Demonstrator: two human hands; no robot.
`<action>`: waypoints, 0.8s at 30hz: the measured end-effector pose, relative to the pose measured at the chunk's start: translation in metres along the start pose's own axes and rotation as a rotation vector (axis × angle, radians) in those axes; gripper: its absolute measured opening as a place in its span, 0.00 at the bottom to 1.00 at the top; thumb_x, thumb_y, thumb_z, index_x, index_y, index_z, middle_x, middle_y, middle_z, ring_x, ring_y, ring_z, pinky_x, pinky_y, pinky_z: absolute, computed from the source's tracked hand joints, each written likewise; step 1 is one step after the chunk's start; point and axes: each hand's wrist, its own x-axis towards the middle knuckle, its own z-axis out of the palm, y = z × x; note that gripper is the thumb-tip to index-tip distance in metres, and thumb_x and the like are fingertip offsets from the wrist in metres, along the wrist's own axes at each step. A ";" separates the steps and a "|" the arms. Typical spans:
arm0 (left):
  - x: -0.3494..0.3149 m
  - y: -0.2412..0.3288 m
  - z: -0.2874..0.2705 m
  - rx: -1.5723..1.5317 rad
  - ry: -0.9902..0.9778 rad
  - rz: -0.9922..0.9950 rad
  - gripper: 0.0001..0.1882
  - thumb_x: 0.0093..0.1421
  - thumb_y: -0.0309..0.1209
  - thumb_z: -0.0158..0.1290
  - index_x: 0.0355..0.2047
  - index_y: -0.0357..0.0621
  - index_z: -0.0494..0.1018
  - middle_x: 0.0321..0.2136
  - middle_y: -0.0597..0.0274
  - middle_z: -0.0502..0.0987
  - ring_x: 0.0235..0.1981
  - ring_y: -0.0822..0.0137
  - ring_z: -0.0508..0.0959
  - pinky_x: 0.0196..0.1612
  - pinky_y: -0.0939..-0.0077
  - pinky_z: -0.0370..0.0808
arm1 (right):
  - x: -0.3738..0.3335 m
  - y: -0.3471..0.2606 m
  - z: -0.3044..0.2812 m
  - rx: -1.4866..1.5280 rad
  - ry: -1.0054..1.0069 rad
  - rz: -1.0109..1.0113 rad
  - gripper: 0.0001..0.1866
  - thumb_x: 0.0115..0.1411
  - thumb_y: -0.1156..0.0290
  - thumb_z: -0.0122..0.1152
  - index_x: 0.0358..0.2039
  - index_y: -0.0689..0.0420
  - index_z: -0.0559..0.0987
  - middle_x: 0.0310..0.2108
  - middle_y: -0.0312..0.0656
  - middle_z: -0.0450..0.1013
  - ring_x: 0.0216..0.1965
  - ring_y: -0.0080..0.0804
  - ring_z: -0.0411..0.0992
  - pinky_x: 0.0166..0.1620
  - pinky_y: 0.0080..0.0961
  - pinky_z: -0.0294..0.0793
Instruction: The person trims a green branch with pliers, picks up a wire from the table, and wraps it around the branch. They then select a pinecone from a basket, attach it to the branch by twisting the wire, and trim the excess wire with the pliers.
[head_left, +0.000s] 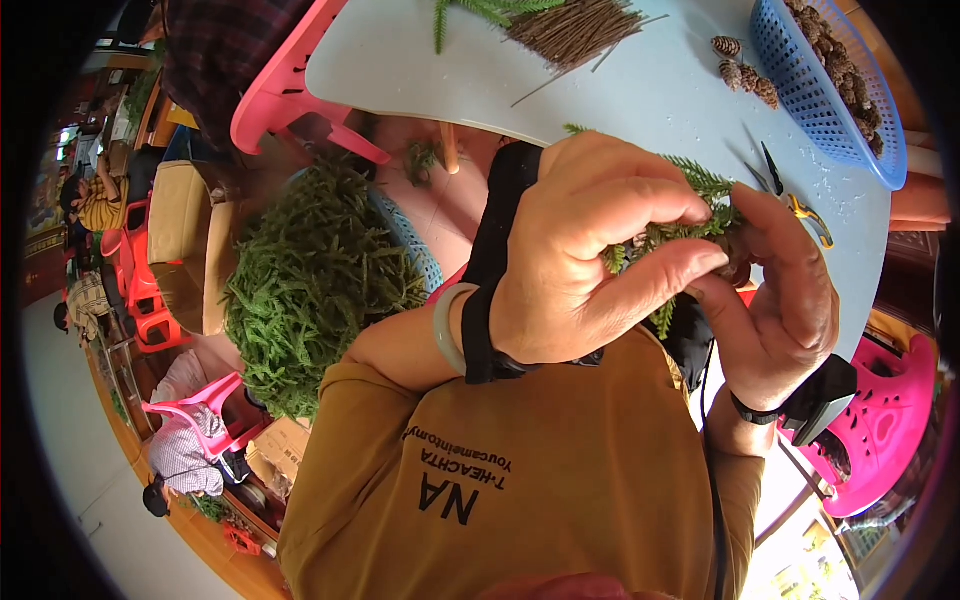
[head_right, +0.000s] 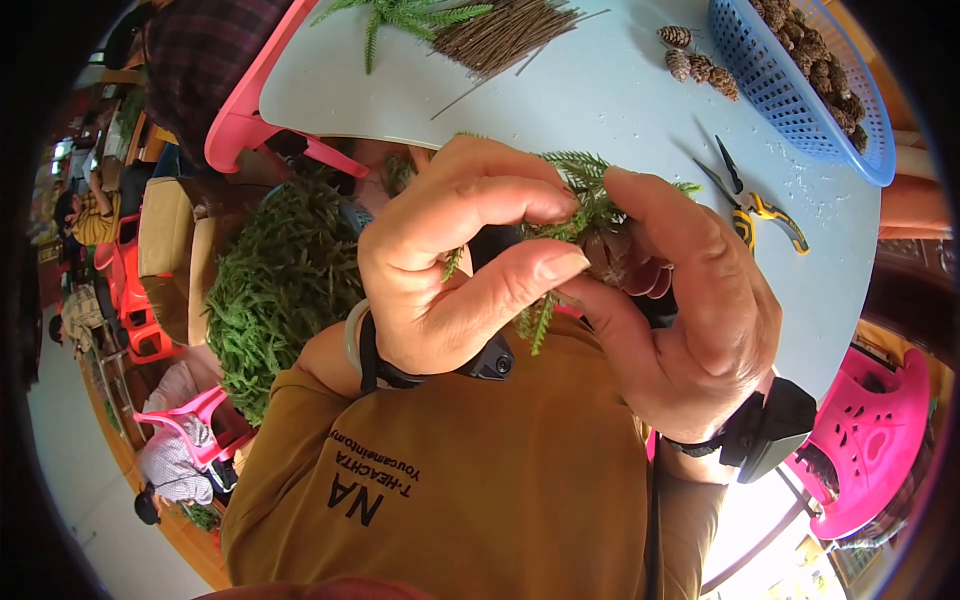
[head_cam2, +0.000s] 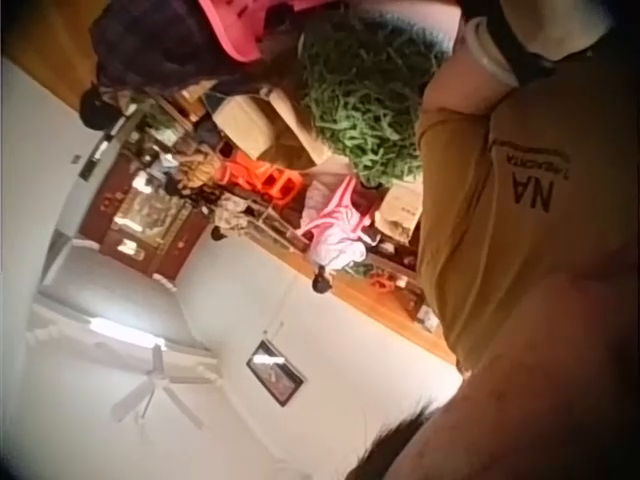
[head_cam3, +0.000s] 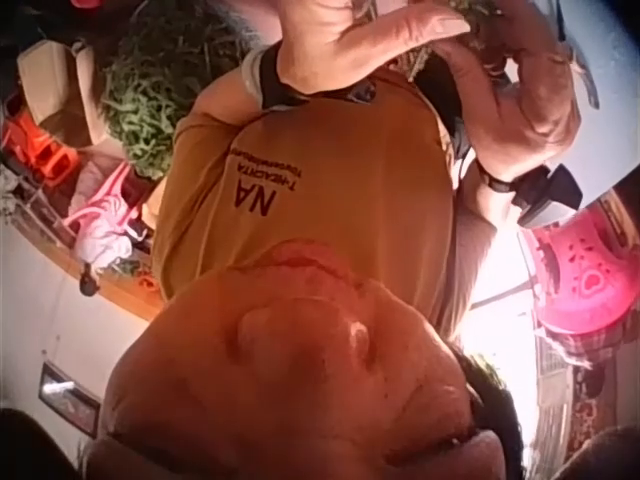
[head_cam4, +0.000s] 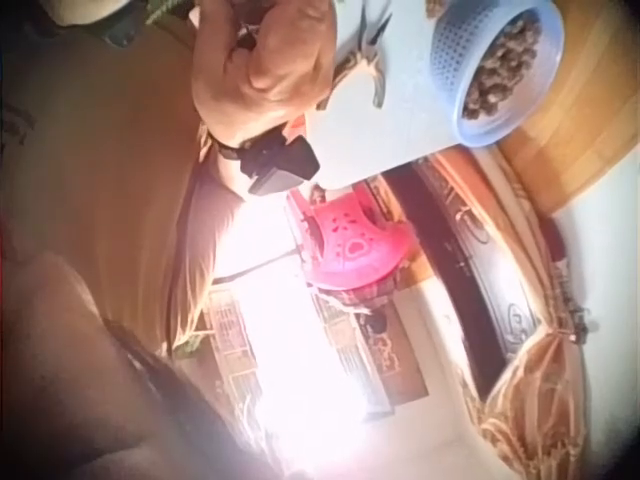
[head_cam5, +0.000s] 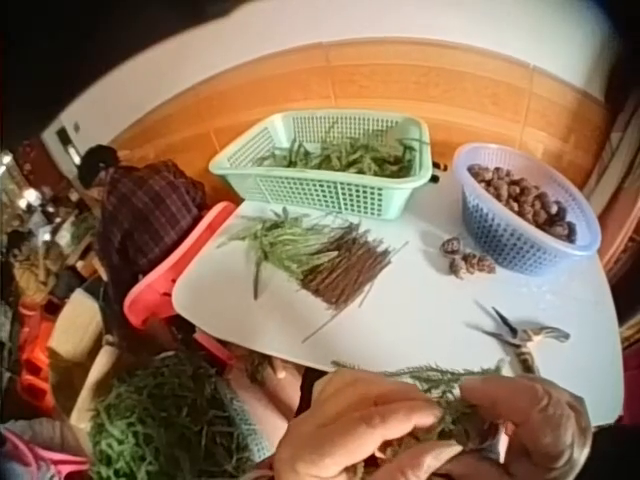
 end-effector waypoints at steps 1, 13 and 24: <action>-0.001 -0.002 0.002 -0.008 0.006 -0.009 0.11 0.50 0.18 0.59 0.36 0.35 0.74 0.34 0.56 0.75 0.32 0.68 0.73 0.38 0.77 0.69 | -0.001 0.001 0.003 0.017 0.010 0.018 0.31 0.40 0.85 0.70 0.48 0.66 0.72 0.30 0.36 0.73 0.29 0.19 0.66 0.31 0.15 0.64; -0.007 -0.009 0.005 -0.060 0.019 -0.189 0.05 0.53 0.18 0.58 0.31 0.32 0.74 0.30 0.59 0.75 0.30 0.72 0.73 0.34 0.79 0.69 | -0.001 0.003 0.018 -0.065 -0.008 -0.012 0.27 0.42 0.83 0.69 0.45 0.62 0.73 0.30 0.41 0.73 0.26 0.25 0.72 0.28 0.18 0.73; -0.023 -0.006 0.006 -0.333 0.138 -0.283 0.05 0.52 0.17 0.57 0.31 0.32 0.74 0.29 0.60 0.74 0.30 0.73 0.72 0.34 0.80 0.68 | -0.009 0.001 0.031 -0.029 0.000 -0.039 0.29 0.43 0.84 0.69 0.48 0.62 0.72 0.31 0.42 0.74 0.26 0.25 0.73 0.28 0.18 0.73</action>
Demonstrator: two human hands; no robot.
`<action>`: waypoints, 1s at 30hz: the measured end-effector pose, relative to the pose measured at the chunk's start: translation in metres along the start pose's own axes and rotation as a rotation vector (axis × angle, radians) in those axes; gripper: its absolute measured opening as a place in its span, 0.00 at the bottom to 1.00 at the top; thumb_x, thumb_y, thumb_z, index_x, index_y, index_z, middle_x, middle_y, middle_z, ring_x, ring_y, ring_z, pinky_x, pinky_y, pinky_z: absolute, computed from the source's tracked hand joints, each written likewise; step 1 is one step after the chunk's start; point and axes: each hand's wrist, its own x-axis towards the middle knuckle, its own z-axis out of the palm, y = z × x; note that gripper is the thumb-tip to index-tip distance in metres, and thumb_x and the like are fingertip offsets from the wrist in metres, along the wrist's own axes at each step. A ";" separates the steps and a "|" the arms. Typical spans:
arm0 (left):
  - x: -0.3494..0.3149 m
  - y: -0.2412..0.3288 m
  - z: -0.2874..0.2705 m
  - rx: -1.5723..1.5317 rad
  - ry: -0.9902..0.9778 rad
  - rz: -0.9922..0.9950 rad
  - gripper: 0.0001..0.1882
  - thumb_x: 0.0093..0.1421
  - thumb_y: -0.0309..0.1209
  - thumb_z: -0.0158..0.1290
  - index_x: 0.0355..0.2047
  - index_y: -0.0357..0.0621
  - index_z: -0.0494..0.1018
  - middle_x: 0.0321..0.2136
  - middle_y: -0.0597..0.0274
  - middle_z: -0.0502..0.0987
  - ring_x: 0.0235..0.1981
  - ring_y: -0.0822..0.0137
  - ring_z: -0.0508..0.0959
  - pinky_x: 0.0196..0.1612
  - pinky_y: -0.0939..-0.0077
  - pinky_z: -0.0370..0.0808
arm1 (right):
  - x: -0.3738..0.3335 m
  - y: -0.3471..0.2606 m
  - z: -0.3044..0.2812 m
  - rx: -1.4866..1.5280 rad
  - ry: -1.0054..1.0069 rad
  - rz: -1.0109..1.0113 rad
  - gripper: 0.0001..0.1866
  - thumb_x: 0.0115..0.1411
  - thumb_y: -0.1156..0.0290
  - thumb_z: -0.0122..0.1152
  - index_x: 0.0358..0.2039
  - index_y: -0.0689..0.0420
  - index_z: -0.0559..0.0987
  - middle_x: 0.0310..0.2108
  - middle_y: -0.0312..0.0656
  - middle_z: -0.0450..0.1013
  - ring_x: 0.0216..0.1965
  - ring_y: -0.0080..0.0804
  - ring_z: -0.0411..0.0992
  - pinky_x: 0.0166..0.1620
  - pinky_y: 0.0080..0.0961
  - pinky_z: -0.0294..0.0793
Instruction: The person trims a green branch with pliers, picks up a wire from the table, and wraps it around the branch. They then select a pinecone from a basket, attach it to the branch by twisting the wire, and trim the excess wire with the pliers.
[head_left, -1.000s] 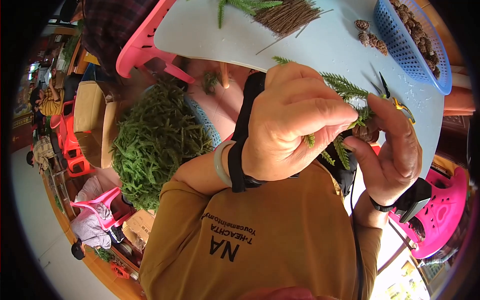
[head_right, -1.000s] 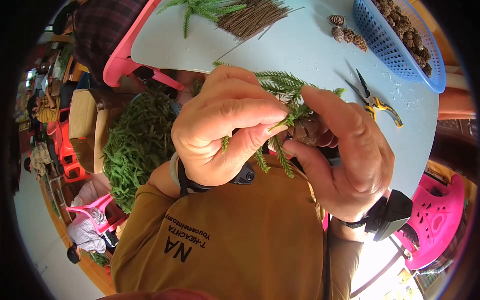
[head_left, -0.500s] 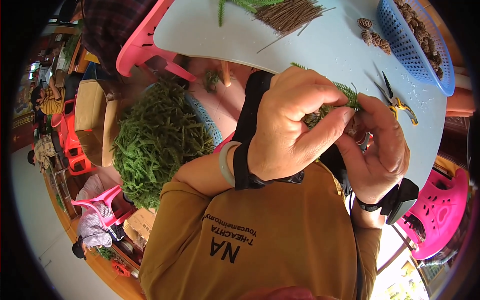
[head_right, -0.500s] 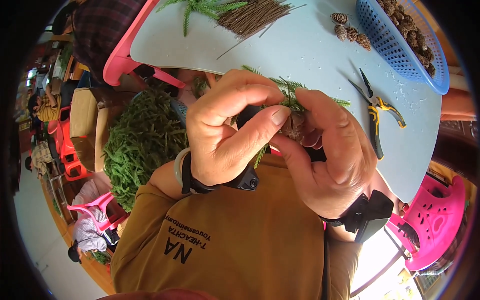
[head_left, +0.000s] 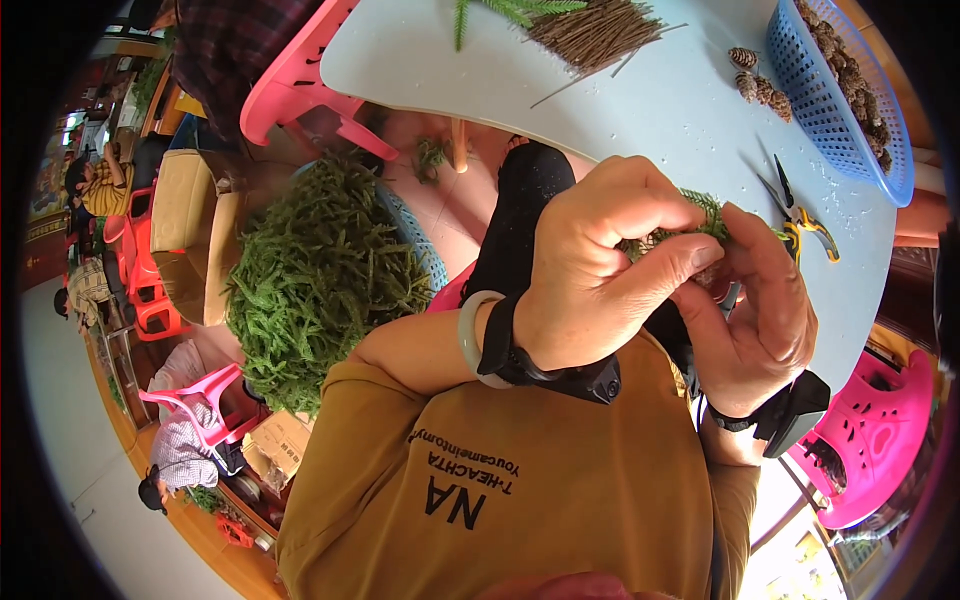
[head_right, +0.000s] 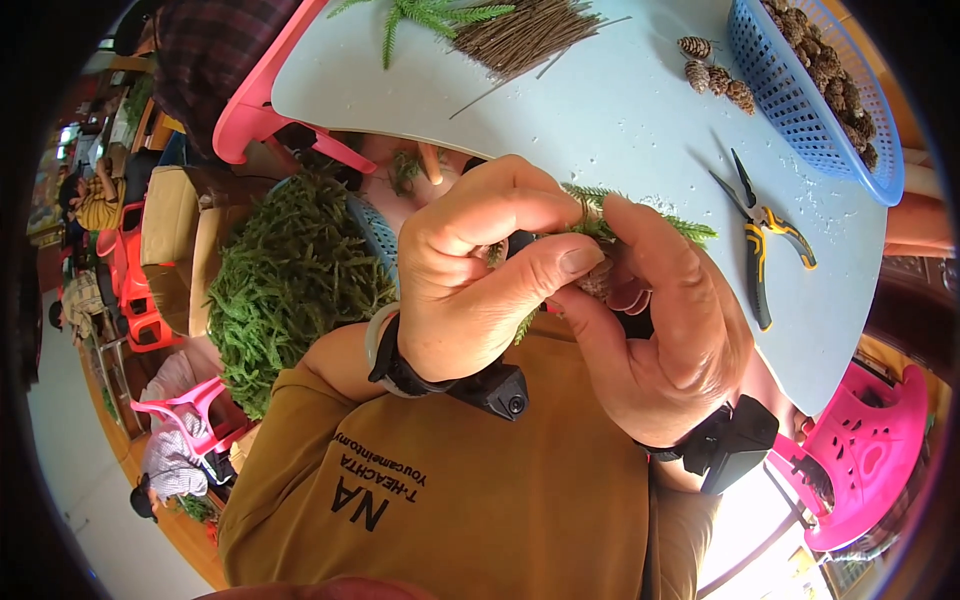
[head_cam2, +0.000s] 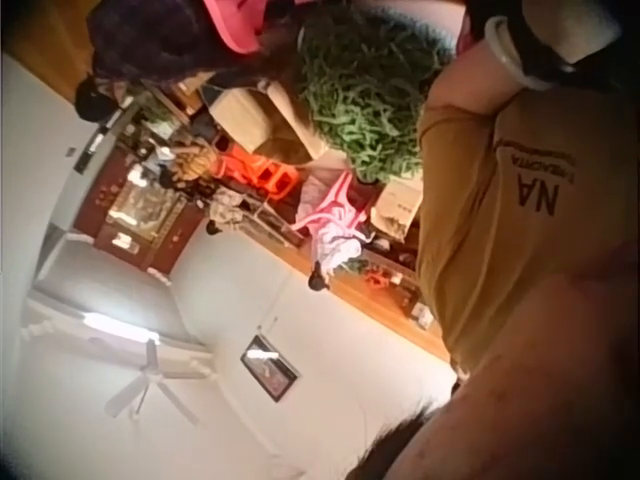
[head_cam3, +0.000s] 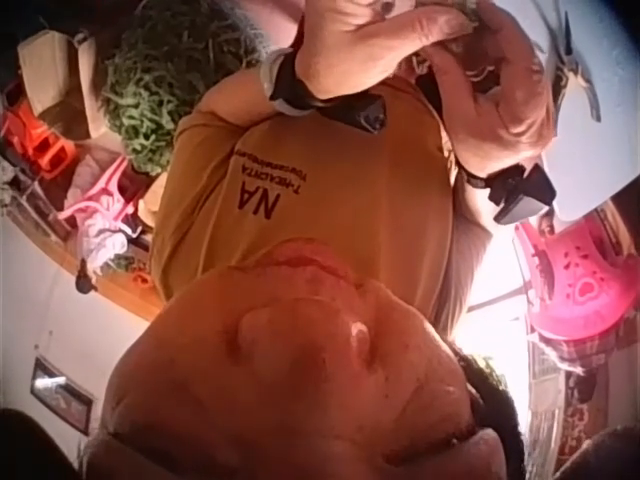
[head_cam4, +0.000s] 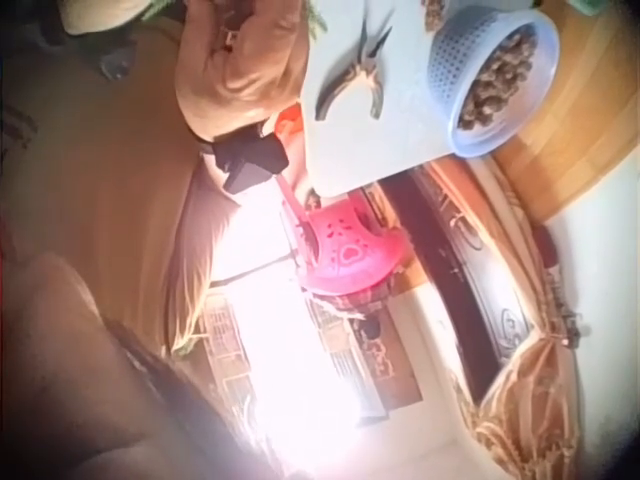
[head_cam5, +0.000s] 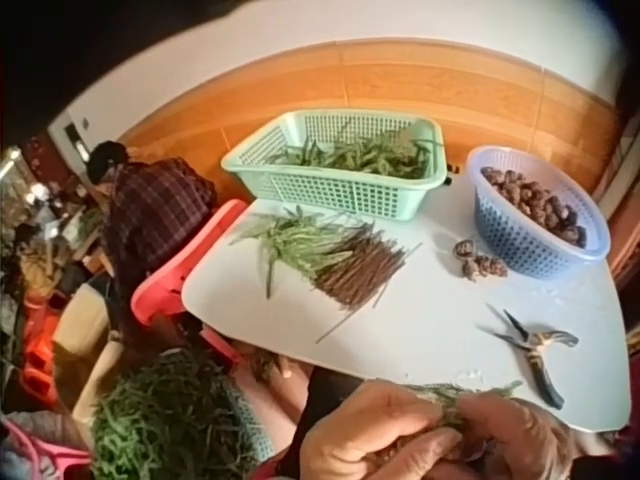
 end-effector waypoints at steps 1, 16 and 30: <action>-0.001 0.000 0.000 -0.055 0.027 0.003 0.05 0.52 0.17 0.57 0.31 0.32 0.74 0.30 0.60 0.73 0.30 0.73 0.72 0.35 0.80 0.68 | 0.000 0.000 0.001 0.009 -0.007 -0.009 0.29 0.43 0.84 0.68 0.48 0.63 0.71 0.31 0.42 0.74 0.26 0.25 0.73 0.28 0.18 0.73; -0.004 0.000 -0.009 -0.067 0.125 0.091 0.06 0.50 0.20 0.60 0.28 0.35 0.73 0.30 0.58 0.73 0.31 0.72 0.70 0.34 0.80 0.66 | 0.000 0.004 0.016 0.188 -0.003 -0.106 0.29 0.45 0.84 0.69 0.49 0.65 0.70 0.32 0.42 0.75 0.26 0.22 0.72 0.28 0.16 0.72; 0.019 0.007 -0.018 0.338 0.030 0.490 0.07 0.50 0.24 0.60 0.26 0.35 0.73 0.29 0.56 0.76 0.31 0.64 0.71 0.34 0.73 0.68 | 0.001 -0.006 -0.002 0.288 -0.059 -0.077 0.31 0.46 0.82 0.69 0.52 0.67 0.67 0.34 0.43 0.74 0.28 0.25 0.73 0.29 0.18 0.73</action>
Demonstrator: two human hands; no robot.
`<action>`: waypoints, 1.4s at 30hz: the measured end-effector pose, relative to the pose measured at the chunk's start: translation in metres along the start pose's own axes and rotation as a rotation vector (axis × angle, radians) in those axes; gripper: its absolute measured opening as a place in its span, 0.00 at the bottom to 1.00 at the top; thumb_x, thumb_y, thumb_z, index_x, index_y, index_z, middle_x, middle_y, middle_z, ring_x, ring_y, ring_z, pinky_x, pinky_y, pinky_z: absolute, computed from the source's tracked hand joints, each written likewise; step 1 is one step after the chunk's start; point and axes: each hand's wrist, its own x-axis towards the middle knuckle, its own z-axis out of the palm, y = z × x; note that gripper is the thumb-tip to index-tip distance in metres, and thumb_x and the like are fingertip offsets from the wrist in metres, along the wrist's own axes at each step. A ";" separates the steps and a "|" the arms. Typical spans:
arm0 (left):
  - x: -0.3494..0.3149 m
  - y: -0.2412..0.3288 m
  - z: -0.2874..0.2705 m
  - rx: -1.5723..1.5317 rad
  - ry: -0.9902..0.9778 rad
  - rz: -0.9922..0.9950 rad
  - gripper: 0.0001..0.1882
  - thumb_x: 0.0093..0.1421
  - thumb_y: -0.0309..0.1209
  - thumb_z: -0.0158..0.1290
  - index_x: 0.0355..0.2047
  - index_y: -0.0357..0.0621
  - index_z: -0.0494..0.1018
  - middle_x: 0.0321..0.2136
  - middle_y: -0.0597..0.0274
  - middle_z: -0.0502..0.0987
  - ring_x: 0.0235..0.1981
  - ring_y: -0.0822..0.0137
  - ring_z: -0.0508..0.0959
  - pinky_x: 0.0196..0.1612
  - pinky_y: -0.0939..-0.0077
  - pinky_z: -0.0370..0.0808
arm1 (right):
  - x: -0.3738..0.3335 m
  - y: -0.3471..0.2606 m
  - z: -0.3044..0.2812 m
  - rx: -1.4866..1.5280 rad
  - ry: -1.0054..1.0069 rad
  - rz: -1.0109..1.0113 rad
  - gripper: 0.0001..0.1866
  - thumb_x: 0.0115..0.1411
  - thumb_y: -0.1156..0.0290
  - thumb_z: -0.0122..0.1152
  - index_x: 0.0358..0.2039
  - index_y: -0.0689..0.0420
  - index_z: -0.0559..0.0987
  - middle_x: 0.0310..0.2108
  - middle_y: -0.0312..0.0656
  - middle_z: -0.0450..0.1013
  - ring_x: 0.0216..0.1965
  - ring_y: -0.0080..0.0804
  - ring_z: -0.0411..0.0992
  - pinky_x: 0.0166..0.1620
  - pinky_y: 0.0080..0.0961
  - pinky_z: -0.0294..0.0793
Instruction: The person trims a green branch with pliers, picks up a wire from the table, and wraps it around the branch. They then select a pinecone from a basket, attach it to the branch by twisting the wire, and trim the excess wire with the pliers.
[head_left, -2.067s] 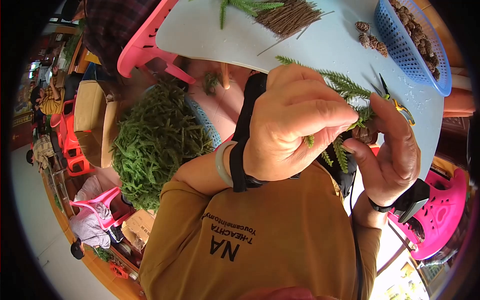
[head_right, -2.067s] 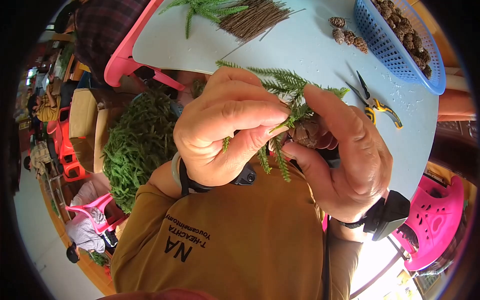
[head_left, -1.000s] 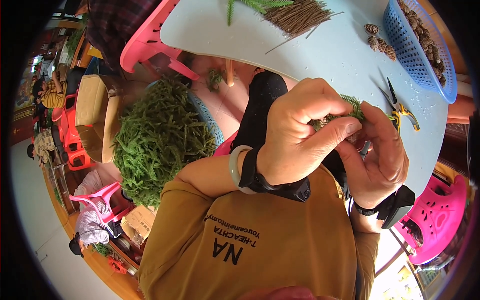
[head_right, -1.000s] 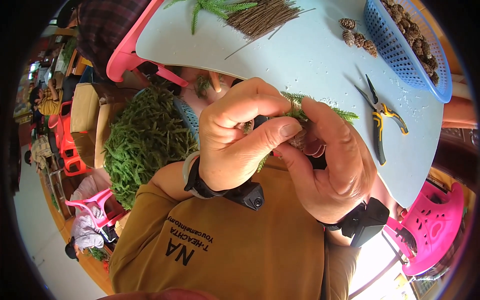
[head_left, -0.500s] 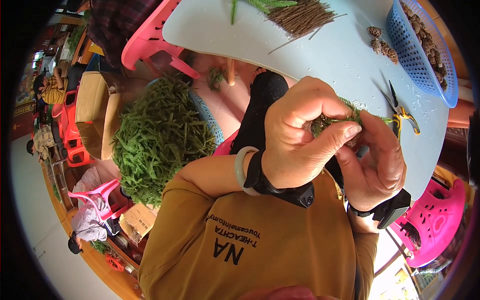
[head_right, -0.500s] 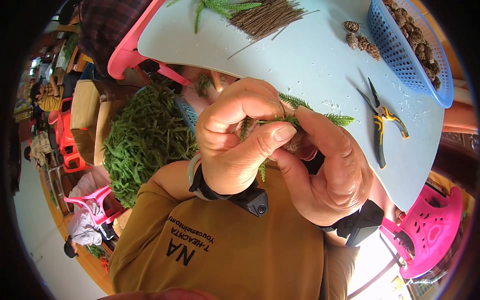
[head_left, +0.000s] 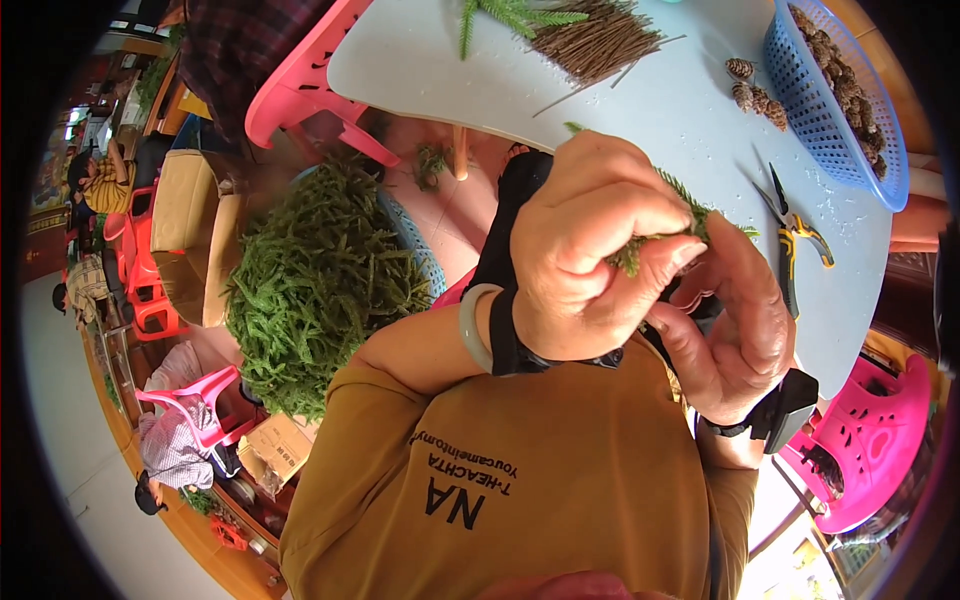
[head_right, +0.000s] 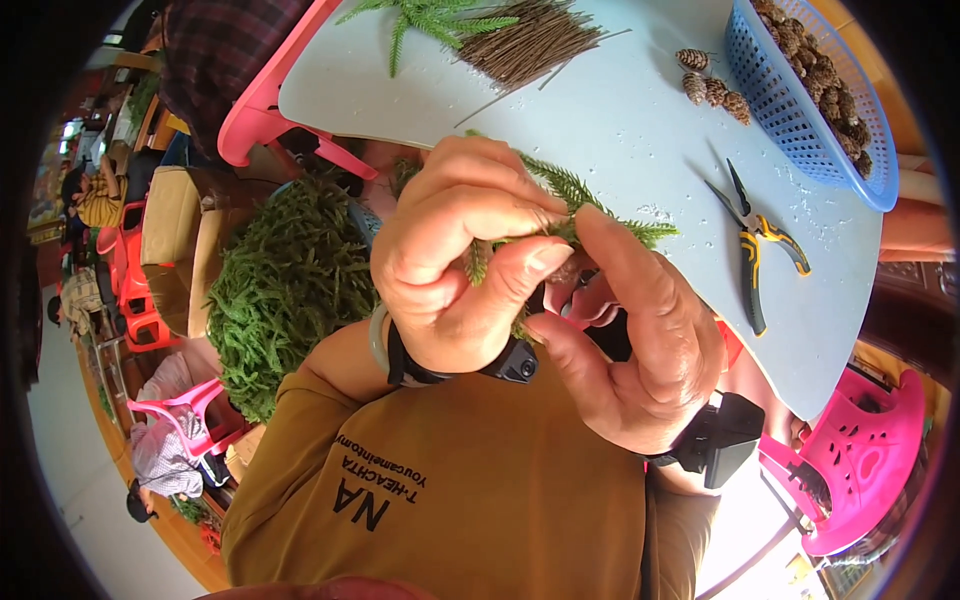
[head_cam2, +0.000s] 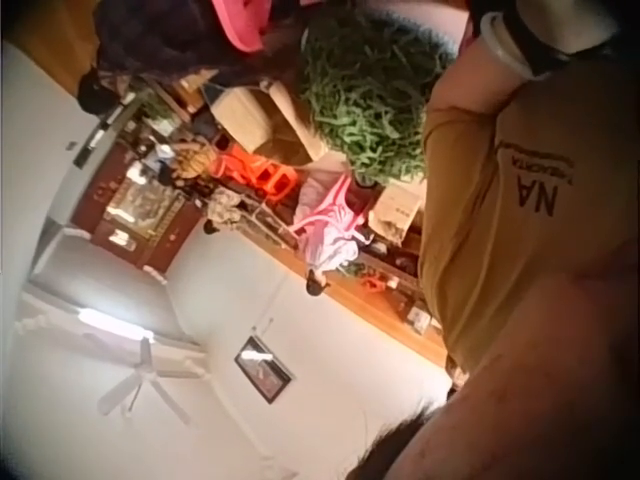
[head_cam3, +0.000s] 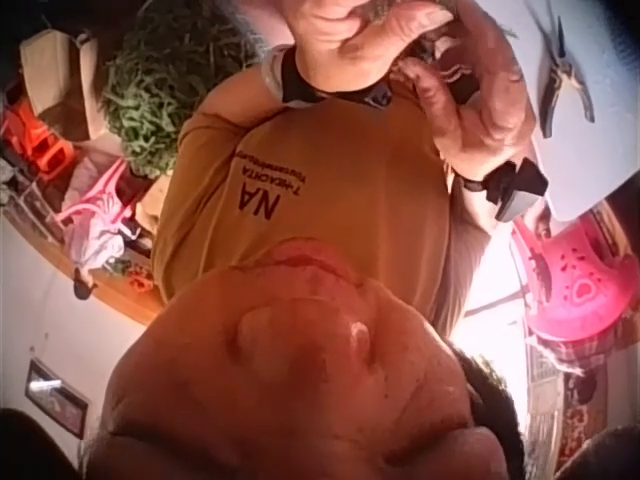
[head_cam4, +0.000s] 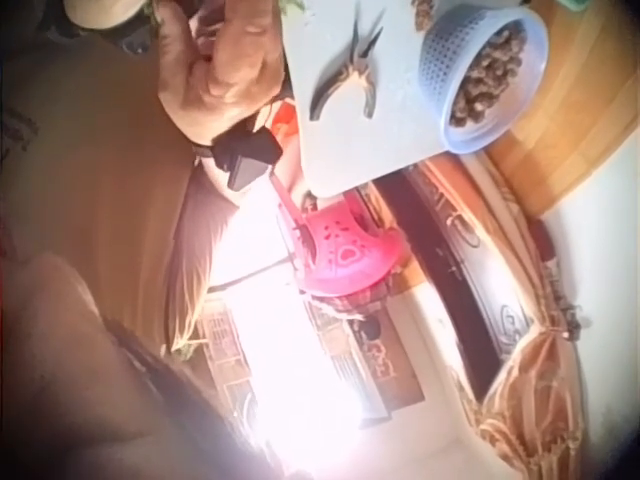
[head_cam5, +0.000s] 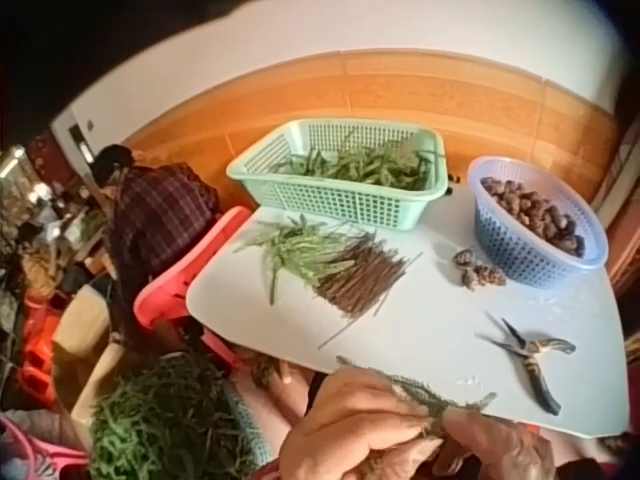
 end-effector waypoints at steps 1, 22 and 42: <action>0.001 0.001 0.001 -0.004 0.000 0.003 0.07 0.50 0.24 0.60 0.26 0.35 0.73 0.29 0.56 0.76 0.31 0.64 0.71 0.34 0.73 0.68 | 0.000 -0.004 -0.005 -0.035 -0.021 0.027 0.32 0.46 0.81 0.69 0.52 0.66 0.67 0.35 0.43 0.74 0.29 0.25 0.73 0.30 0.18 0.73; 0.024 0.027 0.007 -0.362 -0.159 -0.054 0.07 0.53 0.29 0.60 0.27 0.38 0.74 0.30 0.57 0.77 0.32 0.63 0.72 0.38 0.66 0.68 | -0.033 0.060 -0.151 -1.087 -0.198 0.233 0.25 0.53 0.61 0.62 0.47 0.61 0.68 0.50 0.56 0.63 0.52 0.55 0.61 0.56 0.47 0.56; 0.030 0.039 0.006 -0.508 -0.215 -0.169 0.09 0.51 0.32 0.61 0.25 0.38 0.75 0.29 0.56 0.79 0.36 0.58 0.72 0.44 0.63 0.68 | -0.020 -0.001 -0.167 0.030 -0.268 0.472 0.18 0.50 0.68 0.64 0.37 0.63 0.70 0.47 0.52 0.66 0.45 0.37 0.66 0.51 0.30 0.63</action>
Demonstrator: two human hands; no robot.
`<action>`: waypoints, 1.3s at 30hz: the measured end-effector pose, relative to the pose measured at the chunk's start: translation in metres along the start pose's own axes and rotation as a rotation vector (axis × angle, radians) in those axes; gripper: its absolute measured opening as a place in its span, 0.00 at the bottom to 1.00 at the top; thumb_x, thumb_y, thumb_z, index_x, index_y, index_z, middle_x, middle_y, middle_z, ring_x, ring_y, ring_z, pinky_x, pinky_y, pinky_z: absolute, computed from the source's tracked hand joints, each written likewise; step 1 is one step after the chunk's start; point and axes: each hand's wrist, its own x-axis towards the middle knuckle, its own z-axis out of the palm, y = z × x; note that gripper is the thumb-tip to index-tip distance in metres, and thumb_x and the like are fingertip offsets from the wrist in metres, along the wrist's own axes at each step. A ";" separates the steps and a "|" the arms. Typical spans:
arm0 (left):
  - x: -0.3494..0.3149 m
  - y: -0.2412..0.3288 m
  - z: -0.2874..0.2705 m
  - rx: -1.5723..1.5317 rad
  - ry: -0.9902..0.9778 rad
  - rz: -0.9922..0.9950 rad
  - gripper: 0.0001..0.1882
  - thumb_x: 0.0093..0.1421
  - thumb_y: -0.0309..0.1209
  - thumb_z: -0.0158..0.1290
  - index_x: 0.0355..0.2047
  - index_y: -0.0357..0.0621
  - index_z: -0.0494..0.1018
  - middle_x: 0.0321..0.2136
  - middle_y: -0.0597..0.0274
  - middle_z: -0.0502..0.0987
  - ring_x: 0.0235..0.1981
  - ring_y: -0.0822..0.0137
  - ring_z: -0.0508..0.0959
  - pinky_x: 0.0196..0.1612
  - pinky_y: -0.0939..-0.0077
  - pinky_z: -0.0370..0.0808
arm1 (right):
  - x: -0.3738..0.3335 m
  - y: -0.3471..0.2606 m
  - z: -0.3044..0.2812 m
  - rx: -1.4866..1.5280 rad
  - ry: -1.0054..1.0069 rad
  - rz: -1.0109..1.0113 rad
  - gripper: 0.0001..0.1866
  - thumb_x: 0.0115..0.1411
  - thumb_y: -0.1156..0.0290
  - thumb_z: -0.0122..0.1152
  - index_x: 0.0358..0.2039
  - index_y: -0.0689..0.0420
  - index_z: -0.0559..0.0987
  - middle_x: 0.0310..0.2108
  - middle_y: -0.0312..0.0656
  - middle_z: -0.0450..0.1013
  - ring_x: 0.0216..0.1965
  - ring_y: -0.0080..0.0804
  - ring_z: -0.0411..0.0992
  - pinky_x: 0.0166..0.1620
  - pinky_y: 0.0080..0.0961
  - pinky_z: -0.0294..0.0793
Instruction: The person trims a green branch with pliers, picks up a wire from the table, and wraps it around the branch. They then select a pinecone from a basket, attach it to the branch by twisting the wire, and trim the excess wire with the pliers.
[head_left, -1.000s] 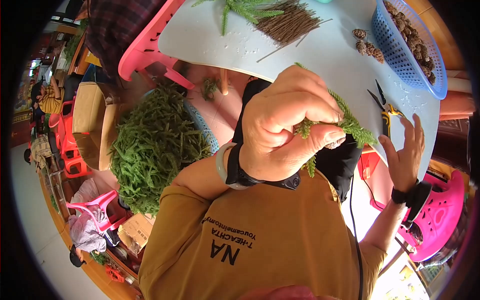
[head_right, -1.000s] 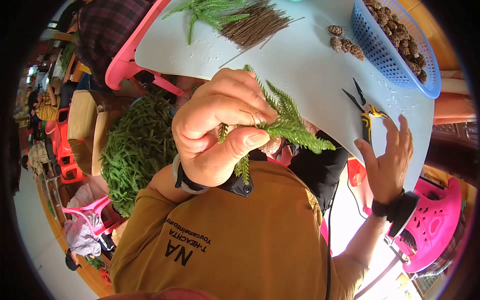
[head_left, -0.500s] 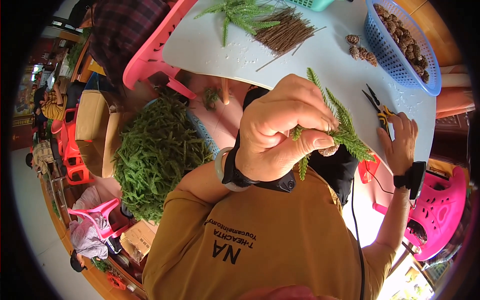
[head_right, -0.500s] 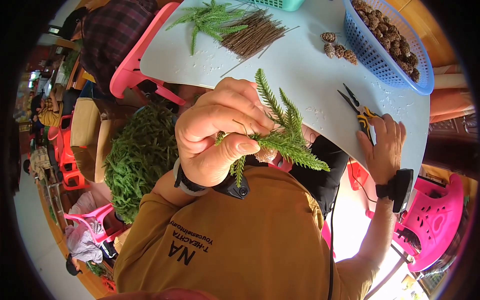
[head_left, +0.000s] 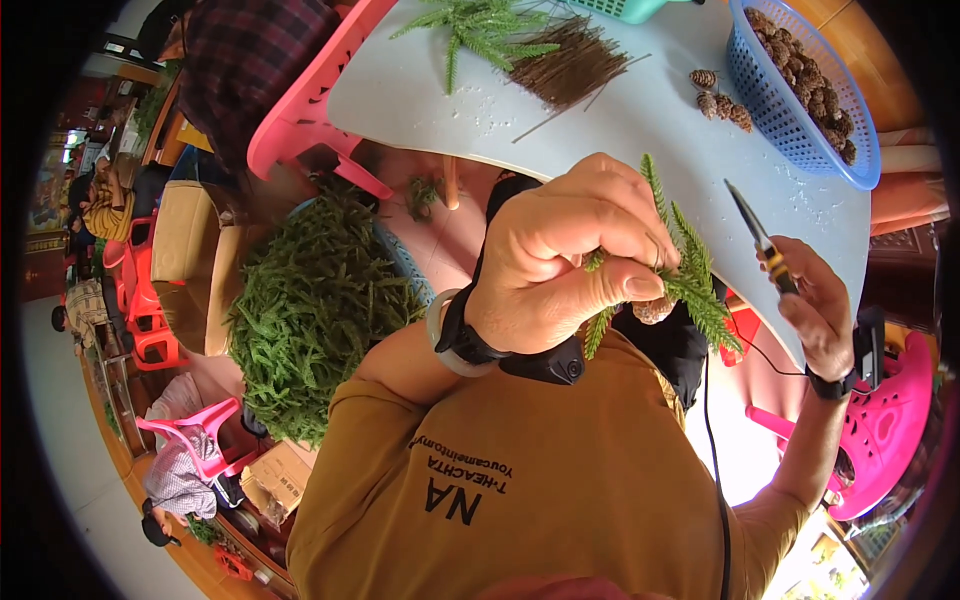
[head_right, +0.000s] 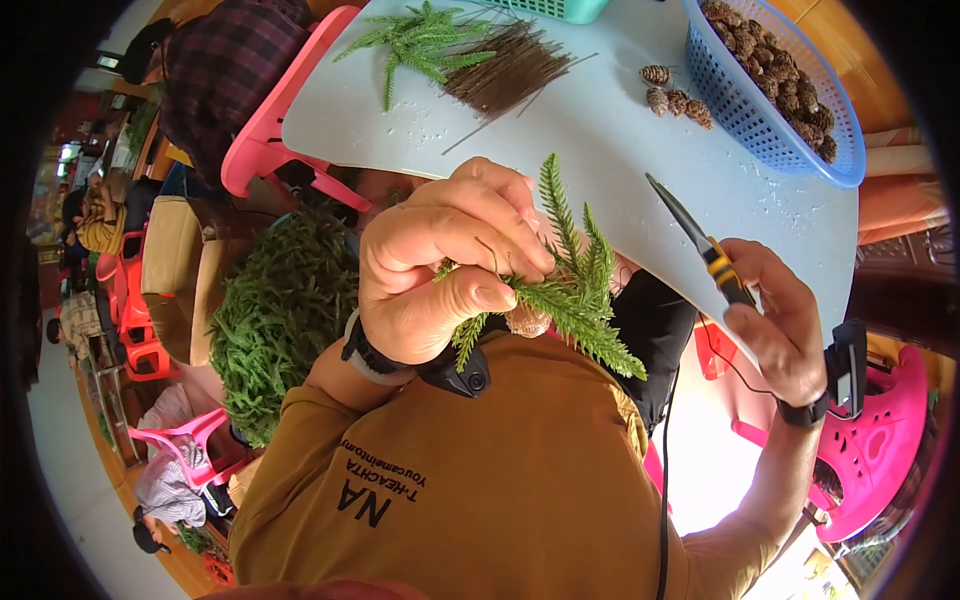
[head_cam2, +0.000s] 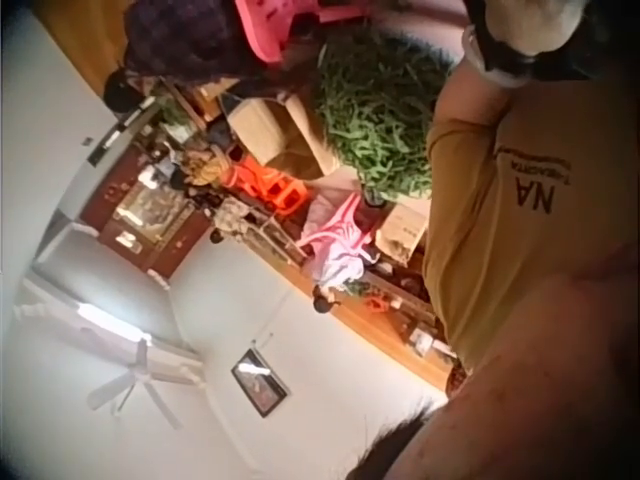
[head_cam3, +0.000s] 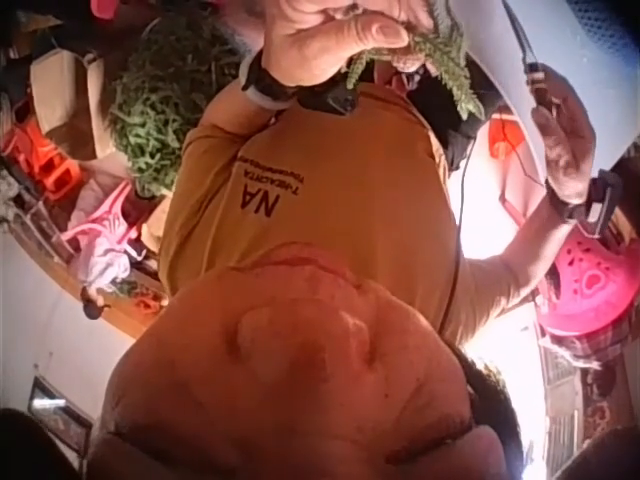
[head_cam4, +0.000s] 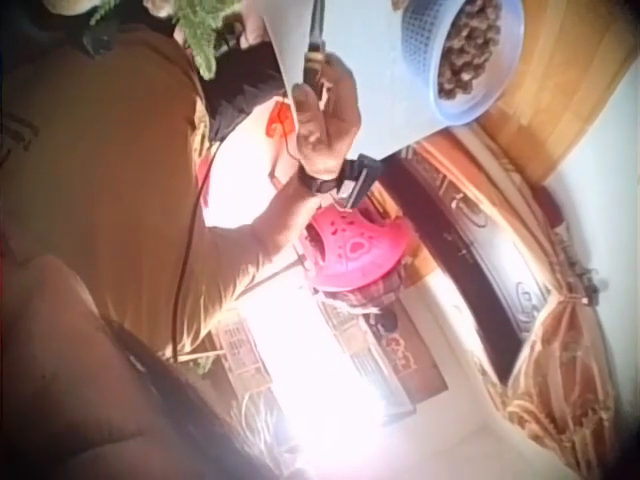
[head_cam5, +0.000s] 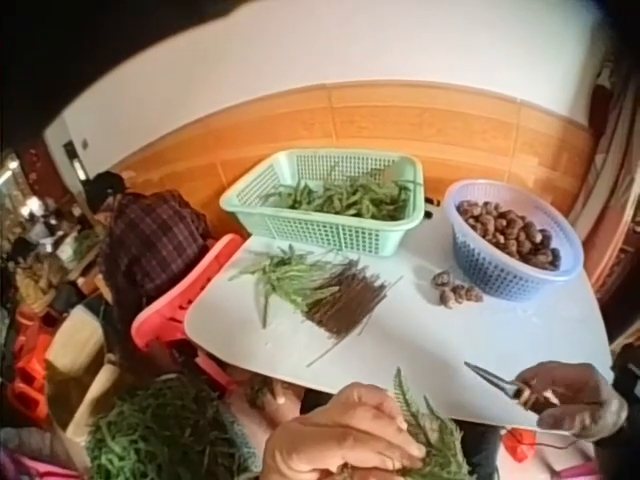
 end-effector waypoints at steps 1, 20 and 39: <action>0.001 -0.003 0.000 0.001 -0.024 0.010 0.10 0.51 0.32 0.61 0.24 0.38 0.75 0.29 0.56 0.79 0.35 0.58 0.72 0.44 0.63 0.68 | -0.001 -0.009 0.004 0.175 -0.020 0.005 0.18 0.50 0.67 0.65 0.37 0.63 0.70 0.49 0.52 0.65 0.46 0.34 0.65 0.52 0.30 0.62; 0.003 -0.012 0.021 -0.053 -0.045 -0.018 0.13 0.48 0.36 0.64 0.22 0.39 0.75 0.28 0.60 0.77 0.36 0.58 0.72 0.46 0.58 0.67 | 0.019 -0.031 -0.002 -0.159 -0.229 -0.396 0.18 0.41 0.67 0.69 0.30 0.63 0.74 0.39 0.56 0.72 0.37 0.44 0.74 0.41 0.31 0.71; 0.009 -0.013 0.014 -0.071 -0.068 -0.042 0.13 0.47 0.35 0.65 0.21 0.38 0.74 0.27 0.59 0.77 0.35 0.58 0.72 0.45 0.59 0.67 | 0.030 -0.031 -0.004 -0.216 -0.226 -0.480 0.17 0.42 0.66 0.70 0.28 0.62 0.75 0.38 0.53 0.73 0.35 0.44 0.73 0.38 0.33 0.72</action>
